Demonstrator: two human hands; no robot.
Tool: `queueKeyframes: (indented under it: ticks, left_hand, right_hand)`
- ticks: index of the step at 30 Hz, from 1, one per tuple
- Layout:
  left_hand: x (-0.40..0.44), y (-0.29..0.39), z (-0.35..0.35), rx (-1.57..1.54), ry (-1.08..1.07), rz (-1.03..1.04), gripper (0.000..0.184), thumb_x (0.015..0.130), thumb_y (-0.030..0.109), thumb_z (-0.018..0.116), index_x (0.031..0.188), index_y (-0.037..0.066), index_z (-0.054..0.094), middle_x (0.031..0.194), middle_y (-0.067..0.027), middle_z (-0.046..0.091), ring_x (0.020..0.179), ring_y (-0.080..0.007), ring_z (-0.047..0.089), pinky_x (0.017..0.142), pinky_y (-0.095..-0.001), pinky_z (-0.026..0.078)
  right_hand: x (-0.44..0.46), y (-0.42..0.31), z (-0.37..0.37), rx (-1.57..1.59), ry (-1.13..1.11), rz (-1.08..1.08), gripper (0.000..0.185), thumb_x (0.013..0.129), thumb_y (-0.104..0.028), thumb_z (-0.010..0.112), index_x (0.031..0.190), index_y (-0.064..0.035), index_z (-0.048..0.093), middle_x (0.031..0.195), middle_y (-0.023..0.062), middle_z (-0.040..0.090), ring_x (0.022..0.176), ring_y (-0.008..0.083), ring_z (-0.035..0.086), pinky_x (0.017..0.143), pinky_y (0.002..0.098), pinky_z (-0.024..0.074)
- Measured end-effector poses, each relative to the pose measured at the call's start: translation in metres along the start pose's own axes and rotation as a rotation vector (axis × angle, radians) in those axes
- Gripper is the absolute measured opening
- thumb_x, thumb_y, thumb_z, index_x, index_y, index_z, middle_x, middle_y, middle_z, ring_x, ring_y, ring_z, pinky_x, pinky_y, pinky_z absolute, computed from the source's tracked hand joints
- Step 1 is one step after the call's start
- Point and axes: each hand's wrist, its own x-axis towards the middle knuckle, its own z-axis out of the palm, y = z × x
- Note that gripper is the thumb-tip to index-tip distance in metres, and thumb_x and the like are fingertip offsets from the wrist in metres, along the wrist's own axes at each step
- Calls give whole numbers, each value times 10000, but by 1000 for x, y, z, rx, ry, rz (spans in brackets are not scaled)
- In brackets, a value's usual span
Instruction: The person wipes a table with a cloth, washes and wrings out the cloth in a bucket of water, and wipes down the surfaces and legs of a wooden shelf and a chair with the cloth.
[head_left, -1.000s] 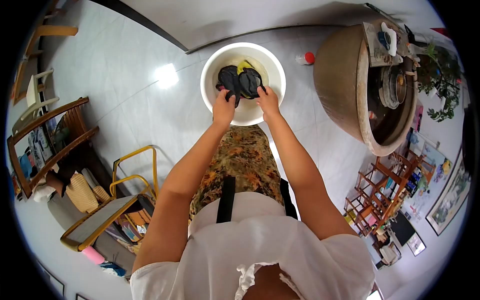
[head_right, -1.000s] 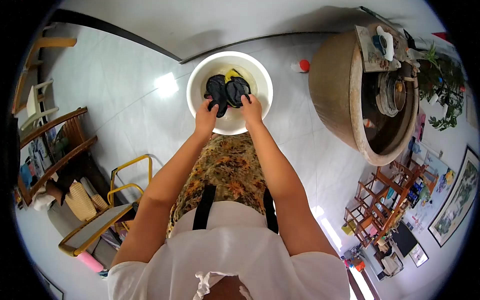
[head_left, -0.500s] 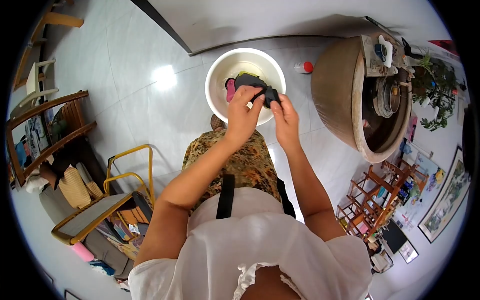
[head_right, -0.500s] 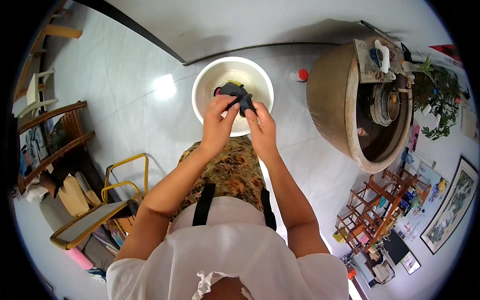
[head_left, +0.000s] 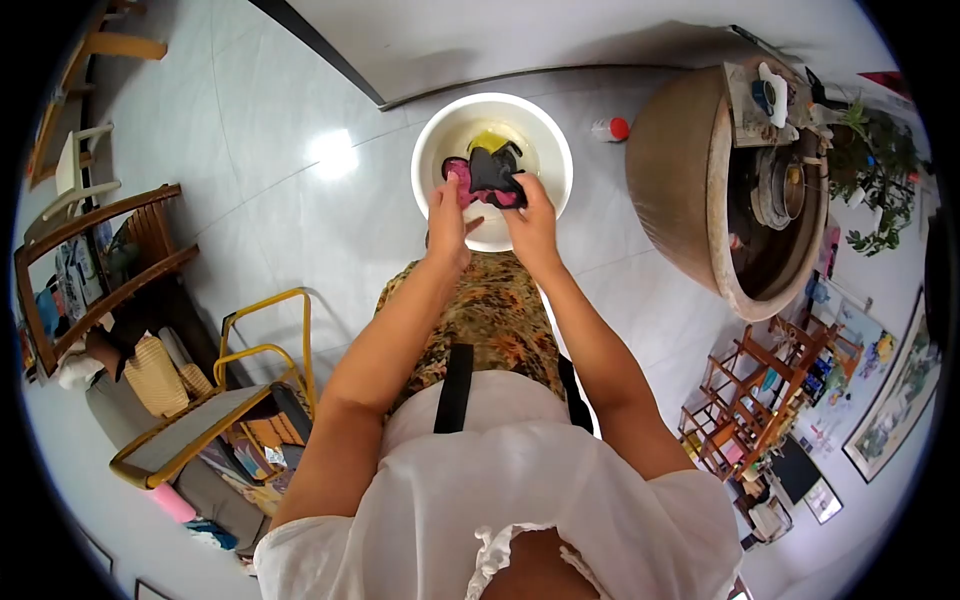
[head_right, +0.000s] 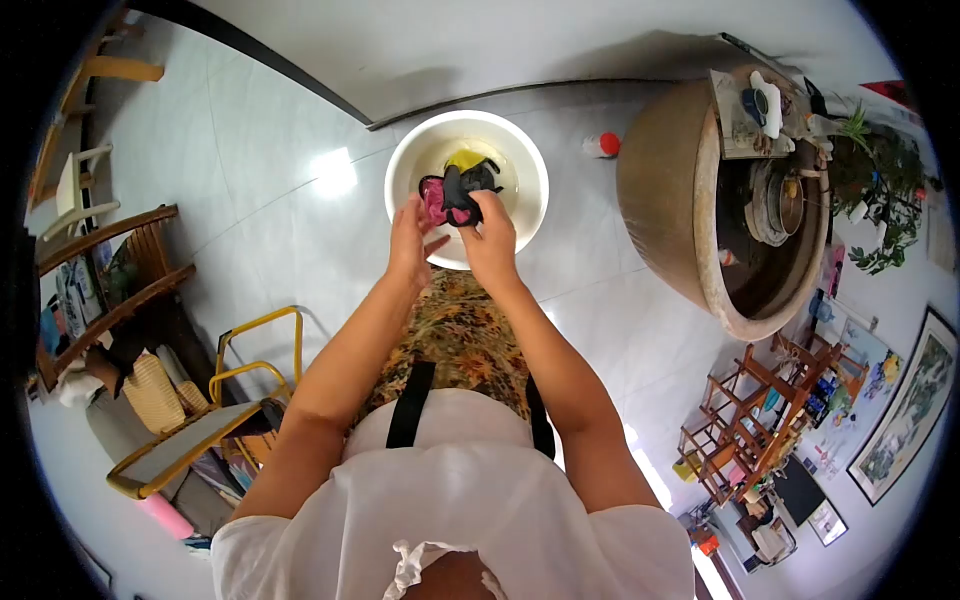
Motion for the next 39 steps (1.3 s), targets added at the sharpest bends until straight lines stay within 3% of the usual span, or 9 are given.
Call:
queueKeyframes:
  ticks: [2, 5, 10, 14, 17, 19, 25, 30, 39]
  left_hand:
    - [12, 6, 0, -69, -19, -329, 525, 962, 507, 481, 1255, 73, 517, 1085, -81, 569, 1028, -244, 539, 977, -450, 439]
    - [19, 2, 10, -305, -392, -328, 593, 910, 559, 551, 1245, 71, 526, 1091, -95, 589, 1028, -306, 561, 964, -479, 453]
    - [52, -6, 9, -320, -367, -480, 477, 823, 446, 727, 977, 10, 614, 813, -143, 645, 782, -364, 667, 669, -484, 589]
    - [71, -25, 3, -292, -297, -508, 382, 831, 346, 726, 980, 11, 618, 866, -142, 663, 808, -329, 672, 744, -475, 588]
    - [75, -34, 0, -287, -245, -523, 291, 864, 259, 675, 1005, 11, 620, 936, -143, 676, 853, -298, 678, 810, -471, 578]
    - [59, -26, 0, -335, -226, -549, 241, 898, 208, 614, 1039, 13, 620, 989, -145, 680, 887, -278, 681, 851, -470, 567]
    - [7, -12, 15, -287, -275, -423, 257, 933, 189, 549, 1131, 29, 583, 1082, -112, 663, 954, -212, 663, 822, -395, 565]
    - [-19, -6, 30, -332, -378, -379, 257, 895, 196, 620, 1117, 71, 583, 1045, -53, 669, 915, -166, 657, 795, -315, 550]
    - [-31, 7, 25, -306, -384, -493, 513, 908, 477, 592, 1275, 124, 532, 1203, -57, 615, 1072, -210, 612, 899, -427, 510]
  right_hand:
    - [-8, -29, -22, 83, -81, -12, 342, 769, 65, 636, 1092, 6, 537, 989, 120, 571, 918, 233, 592, 826, 300, 463]
    - [-28, -57, -45, 89, -205, -4, 334, 771, 86, 619, 1085, 5, 539, 989, 113, 564, 933, 220, 583, 842, 289, 452]
    - [-54, -94, -71, 120, -409, -99, 307, 759, 117, 627, 1027, -2, 535, 996, 90, 542, 943, 198, 545, 875, 282, 435]
    - [-60, -87, -90, 293, -411, 48, 293, 773, 98, 646, 1030, -11, 555, 1020, 45, 552, 972, 146, 538, 897, 261, 424]
    - [-50, -74, -104, 231, -151, 242, 281, 844, 114, 556, 1048, -72, 607, 1038, 15, 571, 983, 138, 552, 917, 296, 399]
    - [-30, -56, -106, 917, 119, 479, 184, 892, 20, 578, 1005, -118, 624, 1078, 7, 601, 1004, 148, 580, 937, 356, 410]
    - [17, 76, -91, 1012, 164, 496, 165, 950, -206, 600, 1097, -138, 568, 1075, -8, 626, 1025, 165, 567, 937, 373, 393]
    - [15, 103, -42, 1259, 116, 913, 233, 941, -291, 585, 1109, -131, 602, 1042, 36, 649, 933, 189, 608, 814, 383, 466]
    - [22, 57, 3, 1488, -55, 645, 338, 920, -396, 542, 1075, -107, 625, 947, 70, 669, 900, 219, 644, 823, 366, 531]
